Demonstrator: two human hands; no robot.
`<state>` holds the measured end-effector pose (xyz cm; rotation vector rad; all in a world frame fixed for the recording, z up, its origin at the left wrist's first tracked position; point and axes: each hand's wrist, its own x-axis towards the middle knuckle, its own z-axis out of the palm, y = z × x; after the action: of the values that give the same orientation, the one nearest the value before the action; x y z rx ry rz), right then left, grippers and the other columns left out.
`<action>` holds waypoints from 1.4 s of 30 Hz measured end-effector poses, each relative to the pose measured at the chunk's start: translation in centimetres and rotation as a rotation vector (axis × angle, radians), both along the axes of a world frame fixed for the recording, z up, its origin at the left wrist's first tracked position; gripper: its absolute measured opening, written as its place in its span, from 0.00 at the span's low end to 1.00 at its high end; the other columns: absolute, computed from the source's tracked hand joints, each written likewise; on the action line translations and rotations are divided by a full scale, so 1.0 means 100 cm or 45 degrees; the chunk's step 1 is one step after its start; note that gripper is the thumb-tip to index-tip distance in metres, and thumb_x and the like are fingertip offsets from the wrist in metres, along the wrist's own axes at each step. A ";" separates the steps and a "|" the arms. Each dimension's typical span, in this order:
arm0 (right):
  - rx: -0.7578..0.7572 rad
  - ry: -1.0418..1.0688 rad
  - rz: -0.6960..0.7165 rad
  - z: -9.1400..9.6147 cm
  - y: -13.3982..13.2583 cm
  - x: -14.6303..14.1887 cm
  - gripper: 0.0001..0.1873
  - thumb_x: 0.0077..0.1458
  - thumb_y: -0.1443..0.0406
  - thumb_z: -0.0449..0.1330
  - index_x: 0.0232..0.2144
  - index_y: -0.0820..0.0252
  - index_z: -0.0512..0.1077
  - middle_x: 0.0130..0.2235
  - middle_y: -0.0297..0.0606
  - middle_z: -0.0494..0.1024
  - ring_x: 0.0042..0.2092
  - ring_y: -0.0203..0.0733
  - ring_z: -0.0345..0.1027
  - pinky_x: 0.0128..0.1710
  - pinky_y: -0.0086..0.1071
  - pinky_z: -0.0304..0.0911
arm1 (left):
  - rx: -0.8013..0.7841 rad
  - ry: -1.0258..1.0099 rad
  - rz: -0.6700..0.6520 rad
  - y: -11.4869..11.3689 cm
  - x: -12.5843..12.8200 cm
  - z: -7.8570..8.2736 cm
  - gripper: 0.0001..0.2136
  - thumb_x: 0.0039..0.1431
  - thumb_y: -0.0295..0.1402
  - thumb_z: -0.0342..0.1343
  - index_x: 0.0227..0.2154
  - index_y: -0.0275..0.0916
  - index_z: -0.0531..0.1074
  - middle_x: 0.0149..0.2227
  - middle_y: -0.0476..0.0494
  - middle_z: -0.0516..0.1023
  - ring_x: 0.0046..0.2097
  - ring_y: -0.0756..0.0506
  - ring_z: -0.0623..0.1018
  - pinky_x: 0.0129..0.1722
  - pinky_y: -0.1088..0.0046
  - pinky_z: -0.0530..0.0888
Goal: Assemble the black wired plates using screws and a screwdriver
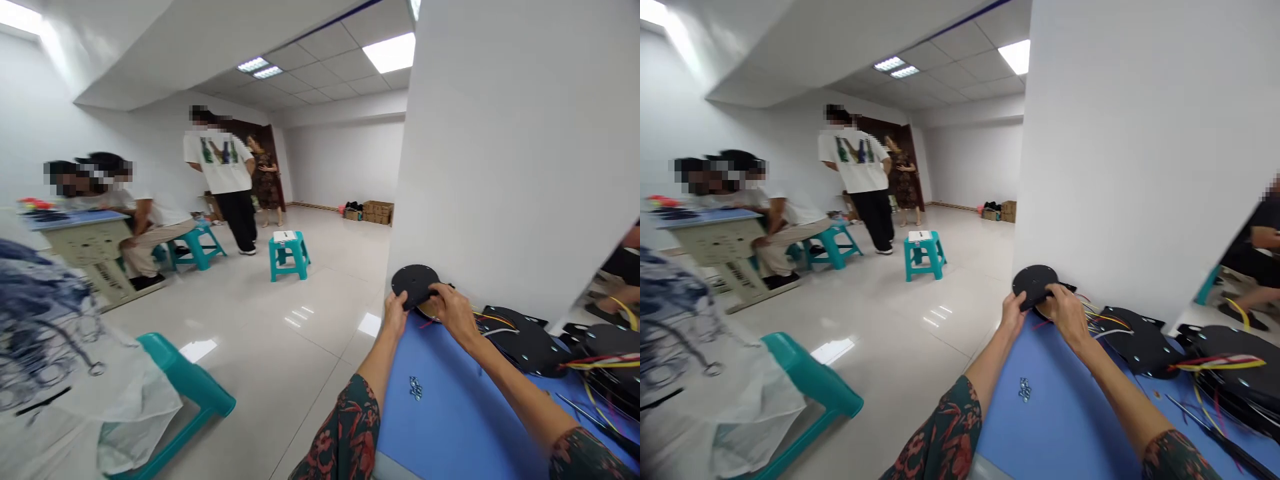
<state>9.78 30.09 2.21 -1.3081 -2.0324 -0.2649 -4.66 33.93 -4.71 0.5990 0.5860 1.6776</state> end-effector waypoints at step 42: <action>-0.635 1.152 0.240 0.045 0.033 0.032 0.18 0.57 0.52 0.64 0.25 0.59 0.68 0.30 0.43 0.81 0.31 0.39 0.75 0.40 0.35 0.73 | -0.180 -0.462 0.149 0.011 -0.017 -0.005 0.05 0.56 0.20 0.59 0.35 0.32 0.73 0.33 0.41 0.79 0.36 0.47 0.80 0.38 0.70 0.79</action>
<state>12.93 33.39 6.76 -1.1770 -1.4278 0.8296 -6.37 35.03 -5.20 0.1535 0.4767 1.7829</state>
